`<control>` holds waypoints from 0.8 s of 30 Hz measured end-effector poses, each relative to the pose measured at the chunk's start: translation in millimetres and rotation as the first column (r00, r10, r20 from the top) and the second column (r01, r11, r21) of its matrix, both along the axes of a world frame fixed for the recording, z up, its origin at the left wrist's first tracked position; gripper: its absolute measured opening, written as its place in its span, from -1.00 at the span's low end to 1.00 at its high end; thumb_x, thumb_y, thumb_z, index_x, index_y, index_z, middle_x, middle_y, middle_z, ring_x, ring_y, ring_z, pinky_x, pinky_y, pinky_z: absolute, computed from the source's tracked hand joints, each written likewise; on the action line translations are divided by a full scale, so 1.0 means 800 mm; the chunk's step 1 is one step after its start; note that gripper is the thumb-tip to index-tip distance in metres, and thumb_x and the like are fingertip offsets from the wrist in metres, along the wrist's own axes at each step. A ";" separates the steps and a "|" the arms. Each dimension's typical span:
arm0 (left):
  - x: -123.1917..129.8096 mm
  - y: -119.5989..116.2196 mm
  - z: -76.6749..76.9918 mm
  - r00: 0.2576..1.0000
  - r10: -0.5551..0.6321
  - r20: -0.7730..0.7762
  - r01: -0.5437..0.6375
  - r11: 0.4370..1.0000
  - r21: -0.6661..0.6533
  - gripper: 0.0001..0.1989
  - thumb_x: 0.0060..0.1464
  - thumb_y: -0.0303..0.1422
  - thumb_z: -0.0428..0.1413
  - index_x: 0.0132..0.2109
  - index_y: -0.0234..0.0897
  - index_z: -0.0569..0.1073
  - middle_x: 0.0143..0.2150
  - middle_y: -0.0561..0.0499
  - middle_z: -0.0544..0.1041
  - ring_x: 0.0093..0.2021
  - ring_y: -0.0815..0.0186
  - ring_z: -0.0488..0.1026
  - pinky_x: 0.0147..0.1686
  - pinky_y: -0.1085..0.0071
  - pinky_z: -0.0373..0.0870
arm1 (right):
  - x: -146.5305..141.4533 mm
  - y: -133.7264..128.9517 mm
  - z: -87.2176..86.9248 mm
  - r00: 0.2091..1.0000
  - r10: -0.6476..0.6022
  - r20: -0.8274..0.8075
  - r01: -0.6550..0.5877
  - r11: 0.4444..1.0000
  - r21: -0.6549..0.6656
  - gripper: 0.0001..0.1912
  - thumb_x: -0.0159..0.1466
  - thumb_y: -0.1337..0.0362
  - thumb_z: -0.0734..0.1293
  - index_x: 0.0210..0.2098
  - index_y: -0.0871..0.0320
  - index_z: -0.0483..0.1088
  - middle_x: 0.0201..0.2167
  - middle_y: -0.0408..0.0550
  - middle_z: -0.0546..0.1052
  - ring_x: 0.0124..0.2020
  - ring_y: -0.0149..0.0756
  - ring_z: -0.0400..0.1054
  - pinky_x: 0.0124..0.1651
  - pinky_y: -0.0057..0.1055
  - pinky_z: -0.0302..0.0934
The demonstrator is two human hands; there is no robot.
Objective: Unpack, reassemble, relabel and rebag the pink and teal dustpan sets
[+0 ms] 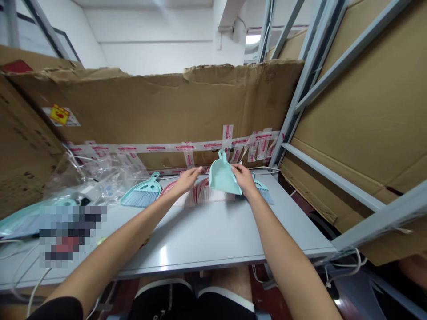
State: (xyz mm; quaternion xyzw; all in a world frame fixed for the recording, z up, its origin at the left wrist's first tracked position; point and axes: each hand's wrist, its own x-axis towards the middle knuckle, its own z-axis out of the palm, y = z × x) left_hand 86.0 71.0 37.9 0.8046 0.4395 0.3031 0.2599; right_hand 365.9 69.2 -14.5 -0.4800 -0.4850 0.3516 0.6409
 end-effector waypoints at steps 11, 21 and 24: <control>-0.088 -0.045 -0.018 0.886 0.205 0.417 -0.036 0.926 -0.377 -0.47 0.06 -0.10 0.34 0.13 -0.26 0.66 0.00 -0.11 0.74 -0.03 0.05 0.63 0.00 0.21 0.54 | -0.031 -0.020 0.011 0.844 -0.111 0.524 0.076 0.993 0.087 -0.50 0.47 -0.17 0.31 -0.15 0.12 0.65 -0.16 0.09 0.72 -0.12 -0.02 0.53 0.08 -0.16 0.37; -0.110 -0.057 -0.028 0.885 0.221 0.410 -0.215 0.975 -0.061 -0.51 0.36 -0.11 0.12 0.28 -0.27 0.57 0.16 -0.11 0.70 0.13 0.04 0.60 0.16 0.20 0.51 | 0.077 0.004 -0.029 0.280 -0.095 0.955 0.589 0.803 -0.093 -0.43 0.42 -0.02 0.42 0.22 0.27 0.60 0.15 0.44 0.62 0.20 0.31 0.50 0.20 0.02 0.35; -0.097 -0.069 -0.036 0.917 0.165 0.363 -0.136 0.985 -0.104 -0.53 0.38 -0.15 0.11 0.30 -0.24 0.56 0.17 -0.10 0.70 0.12 0.06 0.62 0.14 0.23 0.53 | 0.087 0.019 -0.031 0.311 -0.073 0.948 0.595 0.792 -0.135 -0.49 0.37 0.24 0.42 0.27 0.30 0.57 0.14 0.43 0.65 0.15 0.19 0.58 0.16 -0.11 0.39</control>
